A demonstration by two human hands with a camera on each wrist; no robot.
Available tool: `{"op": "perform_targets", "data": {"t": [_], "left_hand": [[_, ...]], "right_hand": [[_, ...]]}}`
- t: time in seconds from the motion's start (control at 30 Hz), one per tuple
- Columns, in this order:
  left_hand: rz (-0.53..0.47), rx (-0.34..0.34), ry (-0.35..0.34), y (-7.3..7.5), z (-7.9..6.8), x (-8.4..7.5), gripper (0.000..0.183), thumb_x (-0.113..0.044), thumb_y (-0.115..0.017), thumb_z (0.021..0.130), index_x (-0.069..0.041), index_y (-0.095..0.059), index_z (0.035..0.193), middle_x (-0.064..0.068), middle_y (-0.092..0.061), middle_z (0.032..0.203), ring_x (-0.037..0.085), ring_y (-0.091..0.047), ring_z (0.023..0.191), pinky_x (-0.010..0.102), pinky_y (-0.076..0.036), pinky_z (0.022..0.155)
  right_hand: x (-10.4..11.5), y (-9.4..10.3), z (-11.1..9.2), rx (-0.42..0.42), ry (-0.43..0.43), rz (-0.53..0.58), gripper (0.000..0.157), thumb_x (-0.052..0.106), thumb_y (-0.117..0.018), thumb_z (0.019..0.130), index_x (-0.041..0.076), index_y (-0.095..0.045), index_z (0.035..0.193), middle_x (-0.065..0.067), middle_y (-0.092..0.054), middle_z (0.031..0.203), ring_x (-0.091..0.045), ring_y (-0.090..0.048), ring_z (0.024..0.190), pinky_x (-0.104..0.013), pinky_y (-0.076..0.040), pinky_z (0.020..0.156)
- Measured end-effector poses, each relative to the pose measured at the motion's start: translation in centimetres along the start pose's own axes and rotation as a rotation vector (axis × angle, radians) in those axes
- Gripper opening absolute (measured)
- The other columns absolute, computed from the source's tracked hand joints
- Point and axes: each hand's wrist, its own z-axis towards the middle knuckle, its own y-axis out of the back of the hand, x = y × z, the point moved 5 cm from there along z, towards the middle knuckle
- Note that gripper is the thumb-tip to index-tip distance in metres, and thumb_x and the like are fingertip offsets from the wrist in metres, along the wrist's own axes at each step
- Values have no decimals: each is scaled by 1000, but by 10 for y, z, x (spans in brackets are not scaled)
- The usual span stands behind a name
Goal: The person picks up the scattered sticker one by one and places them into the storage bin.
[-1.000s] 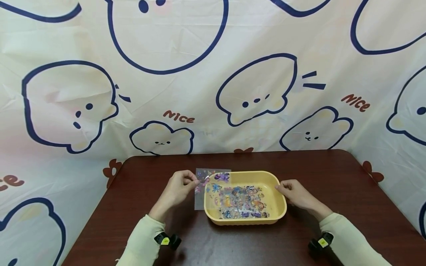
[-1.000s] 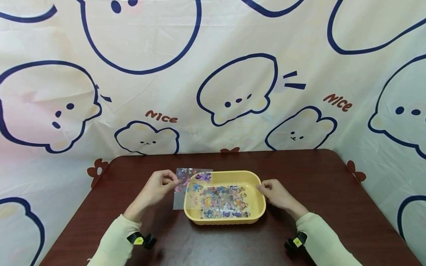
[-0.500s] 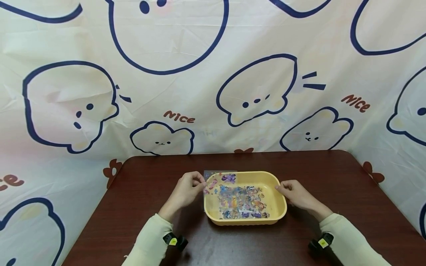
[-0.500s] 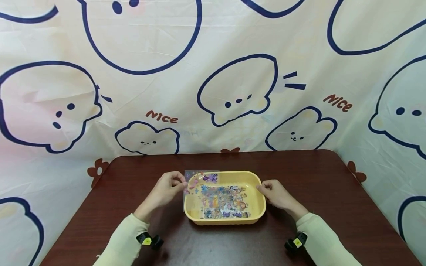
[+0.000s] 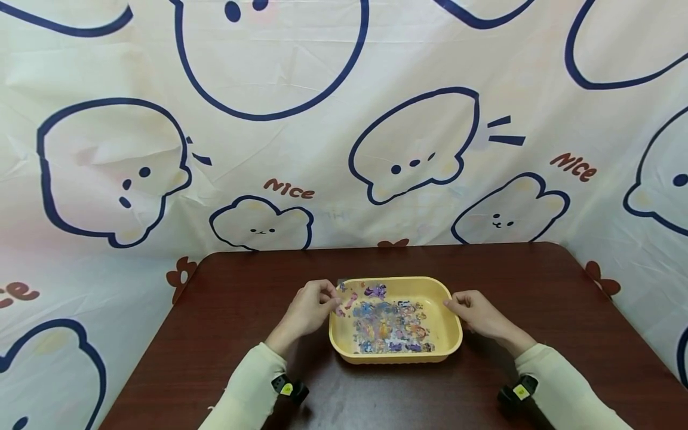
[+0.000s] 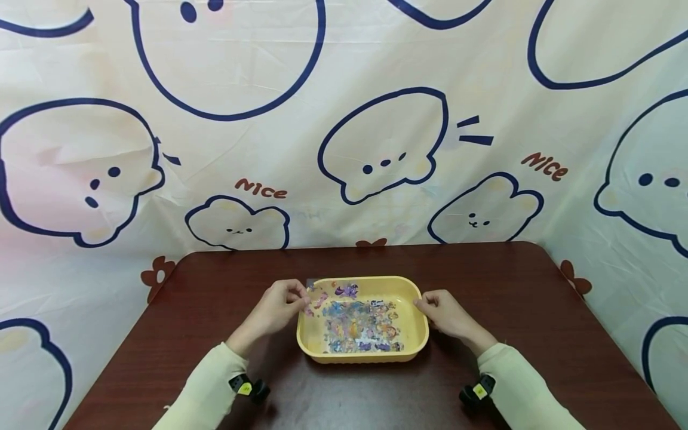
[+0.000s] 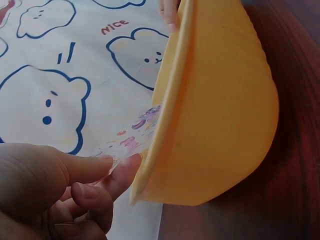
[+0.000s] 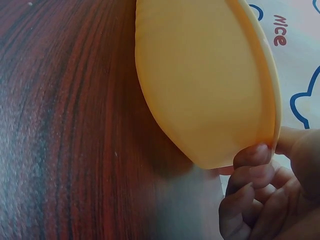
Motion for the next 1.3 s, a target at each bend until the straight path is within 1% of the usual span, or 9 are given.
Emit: {"op": "perform_targets", "data": {"t": [0.1, 0.27, 0.37, 0.5, 0.57, 0.67, 0.9, 1.17, 1.3], "left_hand": [[13, 5, -12, -3, 0, -1, 13, -14, -67, 98, -10, -64, 86, 3, -71, 81, 12, -58, 66, 28, -44, 56], [28, 37, -33, -8, -3, -4, 14, -15, -65, 99, -10, -63, 86, 5, -75, 76, 11, -55, 59, 27, -41, 53], [33, 51, -37, -11, -4, -5, 14, -15, -64, 99, -10, -62, 86, 6, -76, 76, 11, -53, 55, 27, -39, 51], [52, 48, -29, -14, -4, -6, 14, -15, -66, 98, -11, -61, 86, 5, -75, 75, 10, -53, 54, 26, -39, 50], [79, 35, -35, -15, -5, -7, 14, -15, -67, 97, -11, -61, 86, 4, -74, 74, 10, -55, 55, 26, -40, 50], [122, 13, -31, -16, -6, -8, 14, -17, -69, 96, -12, -62, 85, 3, -72, 74, 11, -54, 55, 27, -40, 50], [265, -44, -53, -19, -7, -12, 18, -20, -73, 94, -16, -63, 79, -2, -67, 77, 11, -54, 62, 30, -40, 55], [353, -92, -93, -22, -8, -14, 23, -23, -78, 90, -16, -61, 75, -4, -56, 66, 10, -49, 55, 27, -36, 49], [397, -104, -105, -22, -8, -16, 23, -23, -80, 88, -16, -61, 75, -4, -57, 65, 10, -49, 55, 26, -36, 48]], "right_hand": [[0, 0, 1, 0, -2, -1, 36, 22, -49, 107, 2, -52, 76, 4, -41, 55, -9, -38, 44, -24, -35, 44], [1, 0, 1, 5, -6, -1, 36, 23, -50, 107, 3, -52, 77, 4, -41, 55, -9, -39, 45, -24, -36, 45], [0, 0, 0, 0, -14, -4, 36, 22, -49, 107, 5, -52, 76, 4, -42, 55, -9, -39, 45, -24, -36, 45], [0, 0, 0, -10, -16, -10, 36, 23, -50, 107, 4, -52, 76, 3, -41, 56, -10, -39, 45, -25, -36, 45], [0, 0, 0, -12, -19, -9, 37, 24, -50, 107, 3, -52, 76, 3, -42, 56, -10, -39, 45, -25, -36, 45], [0, 0, 0, -10, -21, -5, 37, 24, -50, 107, 2, -53, 77, 2, -42, 56, -10, -39, 45, -25, -36, 45], [-1, 0, 0, -9, -21, -2, 37, 23, -50, 107, 2, -52, 77, 2, -42, 56, -10, -39, 45, -25, -36, 45], [-1, 0, 0, -1, -12, -2, 37, 23, -51, 106, 2, -52, 76, 3, -41, 55, -9, -38, 45, -24, -35, 45], [-1, 0, 1, -3, -14, -3, 37, 23, -51, 107, 3, -52, 76, 4, -41, 55, -9, -38, 44, -23, -35, 45]]}}
